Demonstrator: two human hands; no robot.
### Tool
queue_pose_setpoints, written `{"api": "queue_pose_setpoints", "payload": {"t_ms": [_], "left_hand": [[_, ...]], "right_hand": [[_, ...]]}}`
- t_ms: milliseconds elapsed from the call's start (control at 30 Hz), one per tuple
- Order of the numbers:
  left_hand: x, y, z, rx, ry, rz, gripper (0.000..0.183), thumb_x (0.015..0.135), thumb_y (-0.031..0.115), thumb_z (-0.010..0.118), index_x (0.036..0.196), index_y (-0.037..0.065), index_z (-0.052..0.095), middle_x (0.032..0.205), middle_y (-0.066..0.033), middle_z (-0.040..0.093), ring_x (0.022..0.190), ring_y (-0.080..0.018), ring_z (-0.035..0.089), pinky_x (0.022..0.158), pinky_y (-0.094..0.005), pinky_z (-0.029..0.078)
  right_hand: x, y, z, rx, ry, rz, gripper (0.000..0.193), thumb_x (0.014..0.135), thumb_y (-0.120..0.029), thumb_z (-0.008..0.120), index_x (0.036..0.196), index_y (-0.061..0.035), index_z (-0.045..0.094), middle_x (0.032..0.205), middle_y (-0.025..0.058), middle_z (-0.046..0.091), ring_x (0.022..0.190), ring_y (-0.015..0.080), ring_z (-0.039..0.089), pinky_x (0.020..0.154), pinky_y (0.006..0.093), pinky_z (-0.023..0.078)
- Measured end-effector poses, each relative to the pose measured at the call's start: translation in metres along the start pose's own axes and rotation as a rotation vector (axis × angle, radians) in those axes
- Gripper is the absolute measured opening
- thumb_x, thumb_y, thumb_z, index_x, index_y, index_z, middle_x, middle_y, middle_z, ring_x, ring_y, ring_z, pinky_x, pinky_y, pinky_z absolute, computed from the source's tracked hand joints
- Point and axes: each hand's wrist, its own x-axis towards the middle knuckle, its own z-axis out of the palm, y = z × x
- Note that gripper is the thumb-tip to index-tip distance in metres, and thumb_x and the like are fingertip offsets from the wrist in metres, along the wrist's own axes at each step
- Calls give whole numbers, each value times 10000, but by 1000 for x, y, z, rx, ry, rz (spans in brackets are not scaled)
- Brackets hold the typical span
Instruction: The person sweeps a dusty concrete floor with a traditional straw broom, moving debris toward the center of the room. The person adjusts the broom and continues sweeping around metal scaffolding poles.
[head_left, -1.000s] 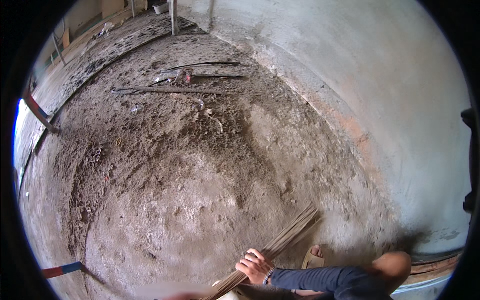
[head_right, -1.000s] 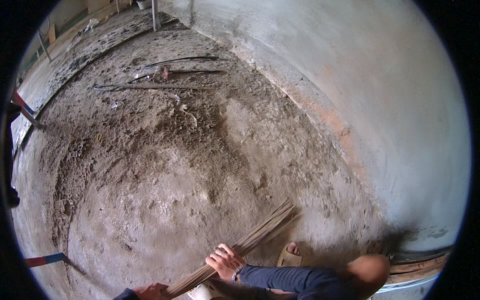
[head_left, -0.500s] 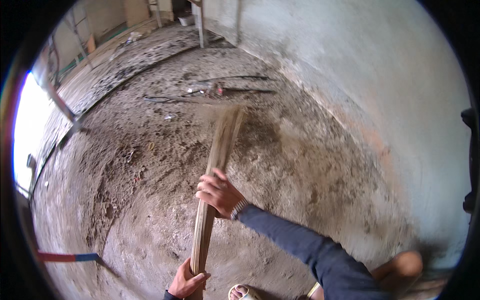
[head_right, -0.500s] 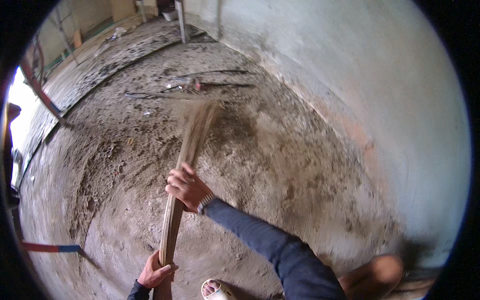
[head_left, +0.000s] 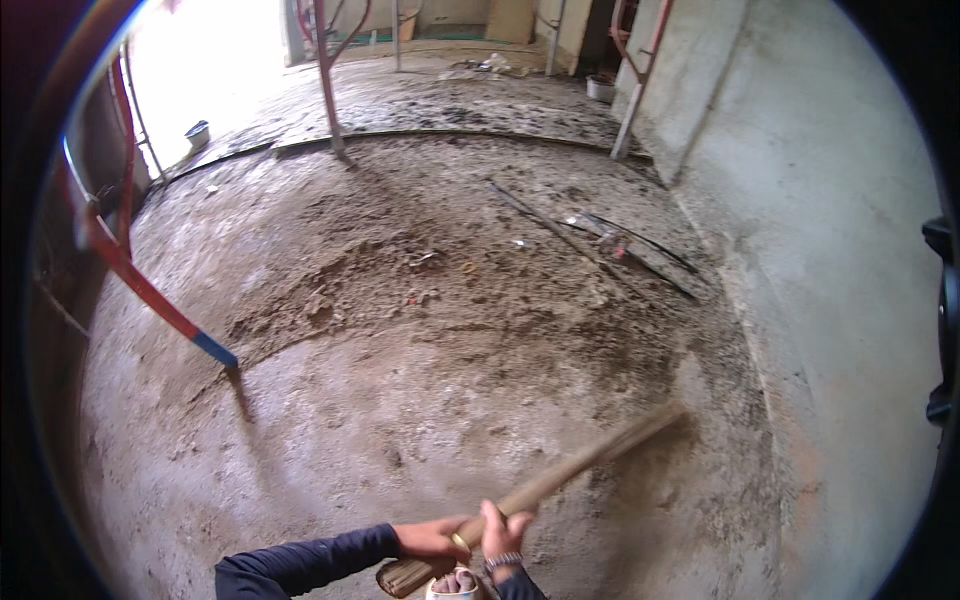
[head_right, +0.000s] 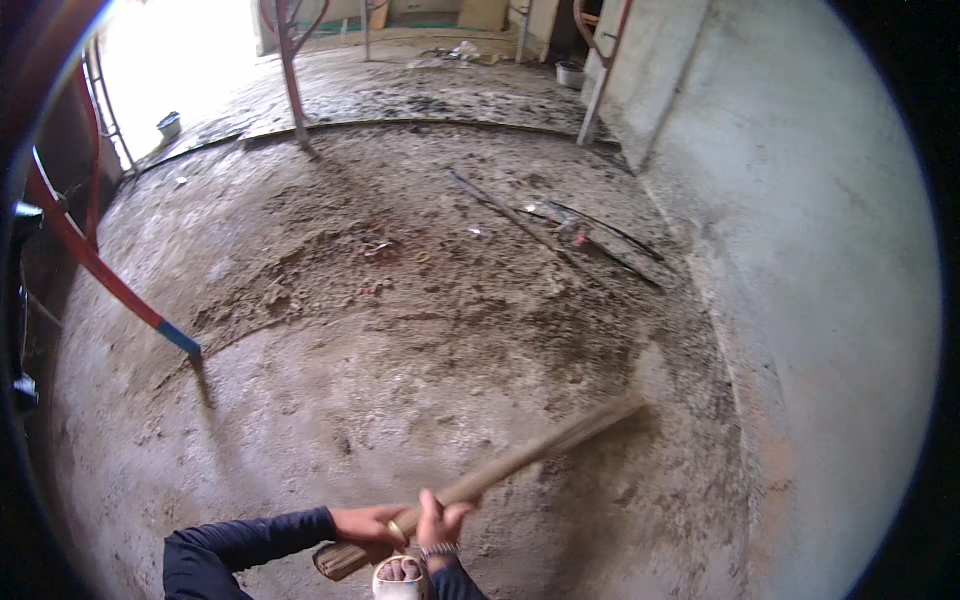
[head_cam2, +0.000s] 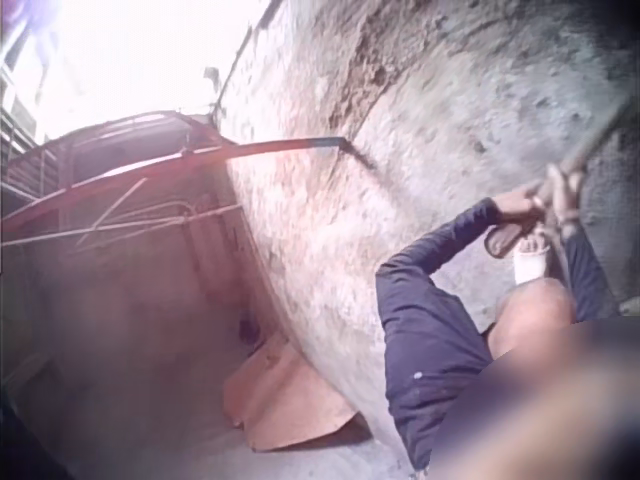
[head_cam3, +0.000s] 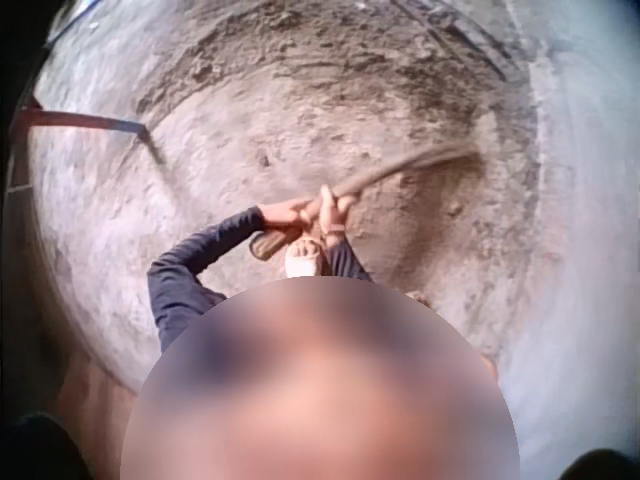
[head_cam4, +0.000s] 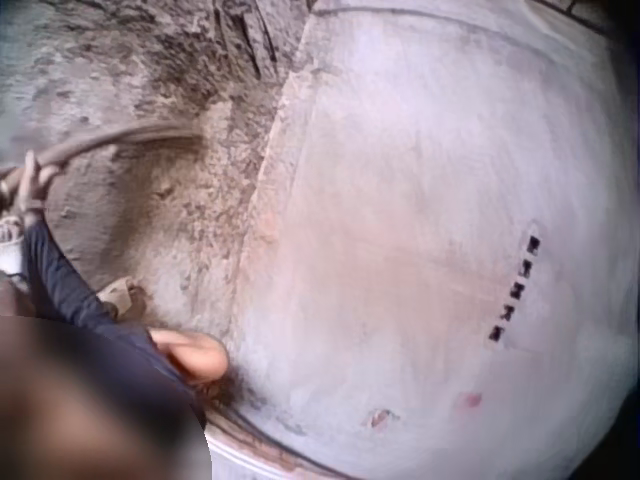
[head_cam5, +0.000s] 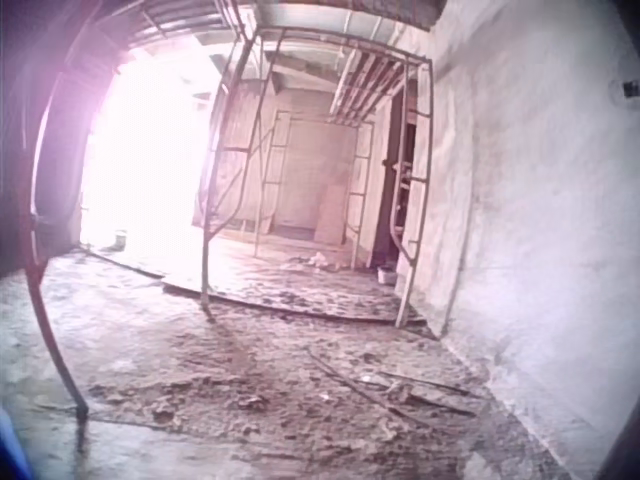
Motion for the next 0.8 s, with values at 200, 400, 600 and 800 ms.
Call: {"api": "queue_pose_setpoints", "payload": {"t_ms": [200,400,600,800], "left_hand": [[62,56,-18,-408,324,240,357,841,94,618,1155,54,454,842,-111,625,599,-231,654,540,-369,581],[133,108,36,-473,485,731,457,842,82,606,1243,71,387,940,-96,588,694,-196,641,570,-365,577],[113,44,65,-367,136,570,617,963,315,589,1415,83,239,1250,-101,493,1152,-189,547,915,-377,524],[40,-38,76,-857,451,549,682,952,395,603,1422,61,241,1298,-165,482,1173,-266,549,922,-399,519]], "right_hand": [[138,-88,41,-273,-304,-248,551,778,-129,719,1137,36,334,920,136,606,751,204,624,658,330,543],[167,-202,6,-399,-519,-400,675,718,-190,756,1229,1,360,936,164,633,802,234,649,686,364,541],[97,-205,-44,-566,-704,-310,557,721,-268,792,1121,16,528,943,128,662,835,204,658,756,349,546],[7,-157,-93,-682,-1010,-207,594,797,-168,760,1265,12,442,1018,115,637,805,157,644,734,306,549]]}}
